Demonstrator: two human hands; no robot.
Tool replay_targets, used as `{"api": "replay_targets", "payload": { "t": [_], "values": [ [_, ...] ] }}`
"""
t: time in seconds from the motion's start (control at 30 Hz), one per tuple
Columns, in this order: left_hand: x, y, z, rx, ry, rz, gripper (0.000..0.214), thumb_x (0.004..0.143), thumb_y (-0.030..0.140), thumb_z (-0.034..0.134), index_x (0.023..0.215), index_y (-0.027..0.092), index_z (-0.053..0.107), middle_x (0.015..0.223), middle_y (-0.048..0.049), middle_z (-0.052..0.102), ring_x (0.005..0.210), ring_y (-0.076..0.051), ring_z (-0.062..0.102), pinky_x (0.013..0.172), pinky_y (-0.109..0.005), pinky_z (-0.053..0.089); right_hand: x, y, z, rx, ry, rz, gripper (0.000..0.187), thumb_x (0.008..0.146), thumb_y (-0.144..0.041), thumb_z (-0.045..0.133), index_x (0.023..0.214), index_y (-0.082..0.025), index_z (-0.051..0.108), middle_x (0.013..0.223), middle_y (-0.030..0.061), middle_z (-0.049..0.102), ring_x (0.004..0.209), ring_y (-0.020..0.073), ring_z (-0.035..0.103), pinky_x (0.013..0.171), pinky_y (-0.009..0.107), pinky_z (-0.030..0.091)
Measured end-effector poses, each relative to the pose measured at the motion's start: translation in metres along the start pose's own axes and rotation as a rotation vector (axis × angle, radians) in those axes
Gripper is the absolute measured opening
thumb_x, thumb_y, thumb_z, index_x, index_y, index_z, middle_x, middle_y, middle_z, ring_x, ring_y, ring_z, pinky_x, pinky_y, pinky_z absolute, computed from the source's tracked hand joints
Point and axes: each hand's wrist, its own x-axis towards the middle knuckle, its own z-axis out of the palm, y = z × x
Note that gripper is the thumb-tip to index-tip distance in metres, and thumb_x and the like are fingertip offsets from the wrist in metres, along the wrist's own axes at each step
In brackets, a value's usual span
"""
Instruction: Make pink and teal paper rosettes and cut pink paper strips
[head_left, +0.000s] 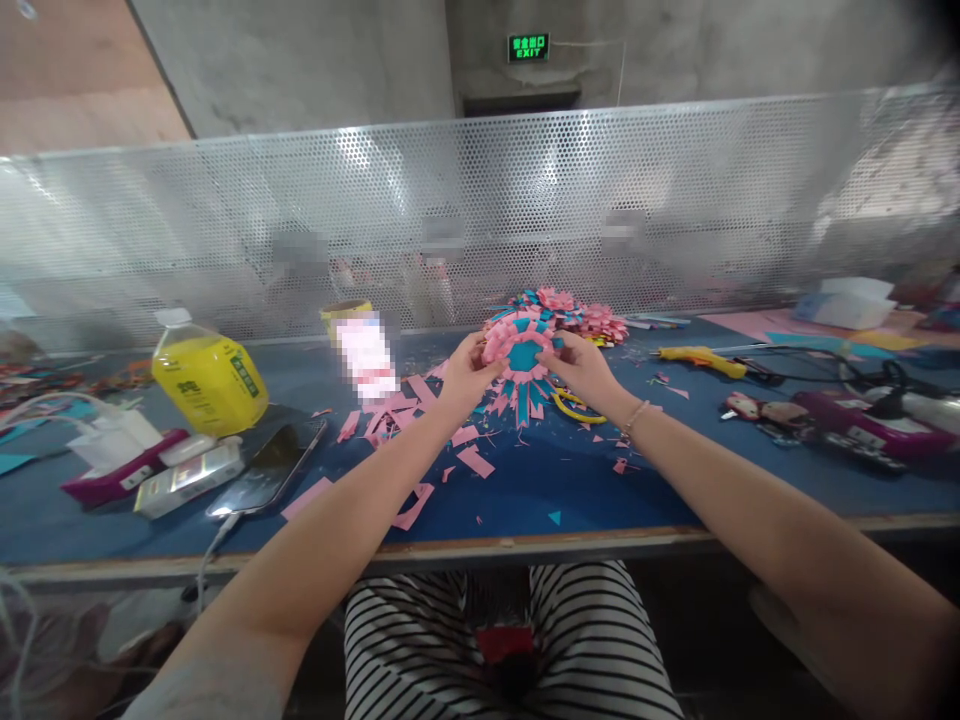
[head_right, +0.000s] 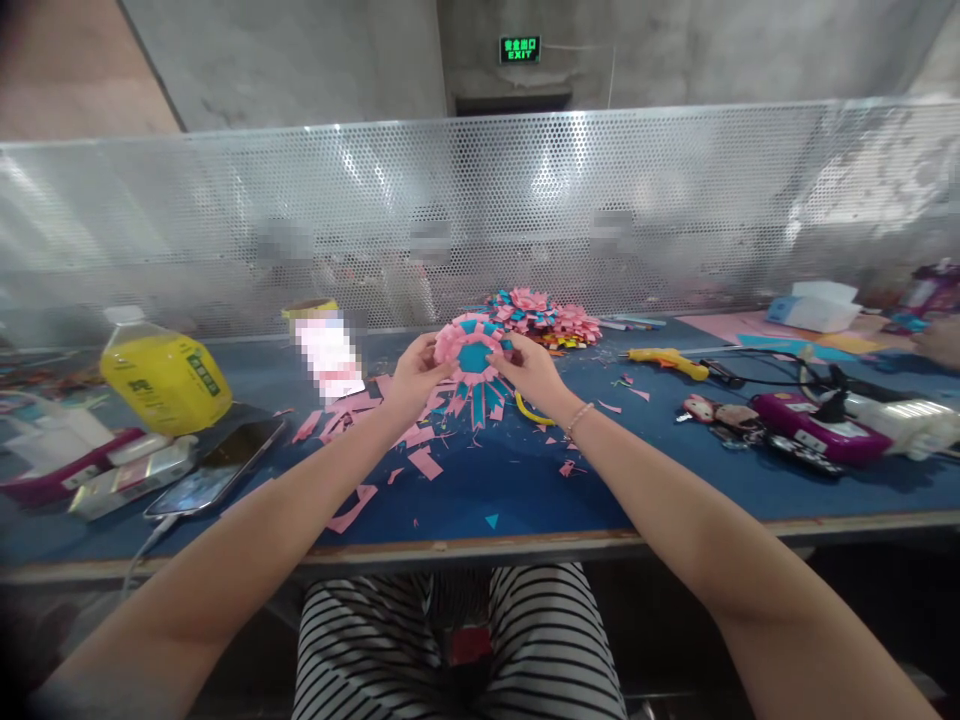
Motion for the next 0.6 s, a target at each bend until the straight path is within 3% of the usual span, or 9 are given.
{"api": "replay_targets", "payload": {
  "t": [0.23, 0.4, 0.6],
  "values": [
    [0.002, -0.001, -0.004, -0.005, 0.040, -0.058, 0.036, 0.061, 0.023, 0.068, 0.095, 0.022, 0.056, 0.075, 0.0004, 0.060, 0.061, -0.012, 0.055, 0.055, -0.026, 0.045, 0.000, 0.005, 0.000, 0.053, -0.049, -0.015, 0.037, 0.066, -0.043, 0.063, 0.092, -0.019, 0.054, 0.081, 0.0034, 0.058, 0.070, 0.0153, 0.054, 0.063, 0.031, 0.046],
    [0.002, 0.004, -0.004, -0.061, 0.032, -0.159, 0.038, 0.059, 0.022, 0.068, 0.095, 0.022, 0.055, 0.071, 0.0025, 0.059, 0.053, -0.009, 0.053, 0.049, -0.023, 0.045, 0.001, 0.002, -0.004, 0.161, -0.111, -0.025, 0.030, 0.071, -0.043, 0.059, 0.089, -0.019, 0.054, 0.074, -0.0002, 0.056, 0.067, 0.0125, 0.053, 0.065, 0.028, 0.046],
    [0.000, 0.015, -0.001, -0.185, 0.096, -0.197, 0.031, 0.058, 0.019, 0.067, 0.086, 0.020, 0.055, 0.066, 0.0035, 0.056, 0.050, -0.008, 0.050, 0.044, -0.019, 0.040, 0.001, -0.003, -0.002, 0.297, -0.080, 0.085, 0.032, 0.065, -0.041, 0.064, 0.086, -0.020, 0.052, 0.069, -0.0025, 0.056, 0.059, 0.0103, 0.053, 0.059, 0.026, 0.047]
  ]
}}
